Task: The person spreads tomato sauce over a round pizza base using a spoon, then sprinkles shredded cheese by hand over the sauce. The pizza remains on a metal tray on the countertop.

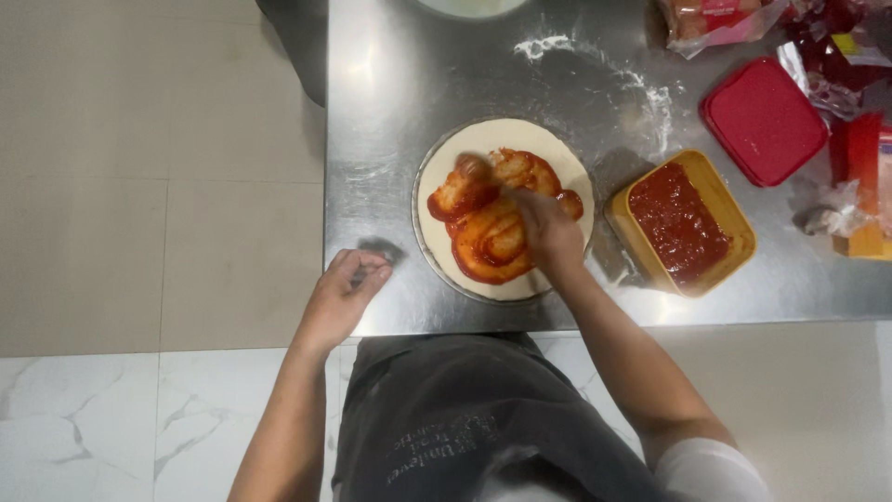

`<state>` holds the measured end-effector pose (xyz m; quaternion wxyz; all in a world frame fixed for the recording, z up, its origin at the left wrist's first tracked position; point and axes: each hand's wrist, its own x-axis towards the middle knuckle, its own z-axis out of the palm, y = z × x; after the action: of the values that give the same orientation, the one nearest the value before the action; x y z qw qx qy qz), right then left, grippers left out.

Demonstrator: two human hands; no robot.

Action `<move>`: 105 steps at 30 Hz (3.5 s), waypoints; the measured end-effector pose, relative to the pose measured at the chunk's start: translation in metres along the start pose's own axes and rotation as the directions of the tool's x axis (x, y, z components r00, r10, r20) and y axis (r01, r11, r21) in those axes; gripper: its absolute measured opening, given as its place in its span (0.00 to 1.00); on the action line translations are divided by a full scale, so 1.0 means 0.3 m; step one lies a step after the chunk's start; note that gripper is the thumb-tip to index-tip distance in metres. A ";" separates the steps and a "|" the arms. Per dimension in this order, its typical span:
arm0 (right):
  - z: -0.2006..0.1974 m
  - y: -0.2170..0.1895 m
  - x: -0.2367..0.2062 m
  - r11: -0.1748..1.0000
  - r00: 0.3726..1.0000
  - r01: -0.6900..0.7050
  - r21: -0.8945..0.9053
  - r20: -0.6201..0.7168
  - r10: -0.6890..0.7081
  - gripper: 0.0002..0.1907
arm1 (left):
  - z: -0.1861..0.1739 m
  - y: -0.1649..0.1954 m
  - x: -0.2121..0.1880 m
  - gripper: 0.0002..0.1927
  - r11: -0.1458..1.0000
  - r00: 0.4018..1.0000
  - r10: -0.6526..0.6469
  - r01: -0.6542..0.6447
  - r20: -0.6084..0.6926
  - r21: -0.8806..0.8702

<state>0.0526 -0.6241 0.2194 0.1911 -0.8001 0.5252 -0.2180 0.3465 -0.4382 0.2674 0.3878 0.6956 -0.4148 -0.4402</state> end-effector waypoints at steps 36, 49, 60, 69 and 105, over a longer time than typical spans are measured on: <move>-0.108 0.021 0.040 0.869 0.869 -0.461 0.177 0.286 0.403 0.16 | -0.054 -0.028 -0.017 0.16 1.000 1.000 0.002 -0.002 -0.029 -0.006; -0.035 -0.087 0.143 0.999 1.000 -0.009 -0.034 0.007 0.010 0.13 | -0.066 0.001 0.004 0.16 0.999 0.999 0.033 -0.032 -0.022 0.014; -0.022 -0.028 0.019 0.963 0.958 -0.188 0.192 0.250 0.137 0.16 | -0.063 -0.038 -0.022 0.15 0.999 0.998 -0.045 0.044 -0.043 -0.012; -0.067 0.057 0.116 0.960 0.955 -0.276 0.037 -0.102 0.279 0.14 | -0.076 -0.007 -0.005 0.14 0.998 1.000 0.014 -0.012 -0.028 0.057; -0.037 0.101 -0.043 0.940 0.901 -0.319 -0.121 -0.346 0.261 0.13 | -0.019 -0.021 0.035 0.14 0.992 0.991 0.091 -0.099 0.103 0.077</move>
<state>0.0189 -0.6244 0.2105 0.0616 -0.6792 0.6802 -0.2689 0.3563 -0.4447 0.2604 0.3583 0.6677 -0.4838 -0.4379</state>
